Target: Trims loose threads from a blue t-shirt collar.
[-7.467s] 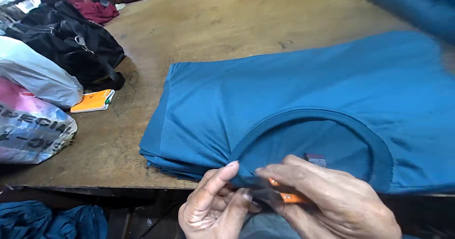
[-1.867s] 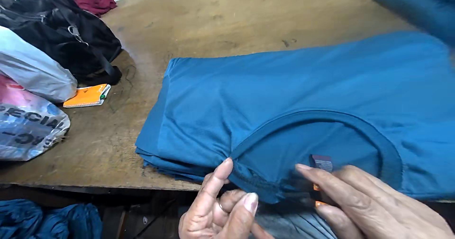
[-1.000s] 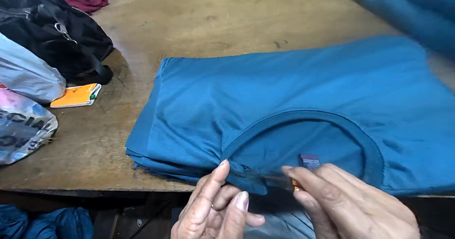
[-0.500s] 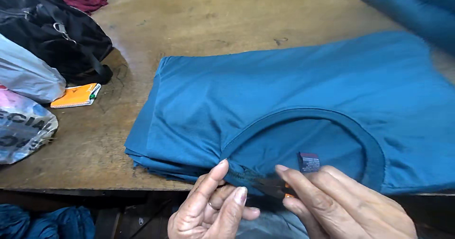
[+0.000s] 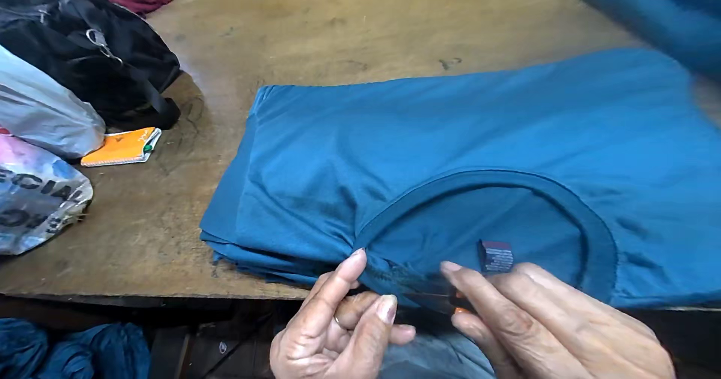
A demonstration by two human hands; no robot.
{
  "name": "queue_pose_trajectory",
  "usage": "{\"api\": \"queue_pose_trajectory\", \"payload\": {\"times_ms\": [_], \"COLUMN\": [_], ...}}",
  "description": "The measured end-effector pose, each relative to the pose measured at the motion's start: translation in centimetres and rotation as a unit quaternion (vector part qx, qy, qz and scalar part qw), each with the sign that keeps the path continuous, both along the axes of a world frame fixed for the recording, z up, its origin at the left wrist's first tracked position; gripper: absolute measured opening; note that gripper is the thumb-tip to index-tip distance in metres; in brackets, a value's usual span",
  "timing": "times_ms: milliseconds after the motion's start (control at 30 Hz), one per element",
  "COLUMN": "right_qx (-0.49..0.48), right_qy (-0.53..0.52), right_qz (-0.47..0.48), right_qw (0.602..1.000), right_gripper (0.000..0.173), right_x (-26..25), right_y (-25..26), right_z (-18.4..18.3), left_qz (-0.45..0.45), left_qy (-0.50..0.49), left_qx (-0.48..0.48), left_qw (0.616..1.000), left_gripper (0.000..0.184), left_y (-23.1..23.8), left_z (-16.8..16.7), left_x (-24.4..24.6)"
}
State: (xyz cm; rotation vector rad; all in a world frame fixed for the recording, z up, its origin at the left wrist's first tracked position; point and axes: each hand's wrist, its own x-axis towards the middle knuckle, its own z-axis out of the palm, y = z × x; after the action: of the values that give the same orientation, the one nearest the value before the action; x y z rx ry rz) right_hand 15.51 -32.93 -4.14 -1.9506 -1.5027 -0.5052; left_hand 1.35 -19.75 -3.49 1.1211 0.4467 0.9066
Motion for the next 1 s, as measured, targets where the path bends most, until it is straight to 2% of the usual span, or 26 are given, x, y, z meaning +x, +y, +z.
{"api": "queue_pose_trajectory", "payload": {"times_ms": [300,433,533,733,900,1000], "right_qx": [0.008,0.010,0.003,-0.009,-0.003,0.007], "right_qy": [-0.002,0.007,0.047,0.054,0.043,0.083], "right_qz": [-0.009,0.015,0.047,-0.003,0.003,0.020], "right_qw": [1.000,1.000,0.998,0.998,0.999,0.996], "right_gripper": [0.033,0.030,0.033,0.039,0.038,0.040], "right_x": [-0.6,-0.4,0.1,0.8,0.7,0.8], "right_y": [1.1,0.9,0.0,-1.1,-1.0,-1.1], "right_z": [-0.1,-0.2,-0.1,-0.1,-0.5,-0.5], "left_qz": [0.006,0.002,-0.004,0.011,0.008,-0.004], "left_qy": [0.016,0.010,-0.007,0.002,-0.008,-0.019], "left_qx": [0.000,-0.003,-0.016,-0.040,-0.085,-0.108], "left_qw": [1.000,1.000,1.000,0.999,0.996,0.994], "left_gripper": [0.044,0.044,0.047,0.050,0.052,0.052], "left_y": [-0.2,-0.1,0.0,-0.3,-0.2,-0.1], "left_z": [0.1,0.0,-0.1,-0.1,0.1,0.1], "left_x": [0.1,0.0,0.0,0.4,0.4,0.3]}}
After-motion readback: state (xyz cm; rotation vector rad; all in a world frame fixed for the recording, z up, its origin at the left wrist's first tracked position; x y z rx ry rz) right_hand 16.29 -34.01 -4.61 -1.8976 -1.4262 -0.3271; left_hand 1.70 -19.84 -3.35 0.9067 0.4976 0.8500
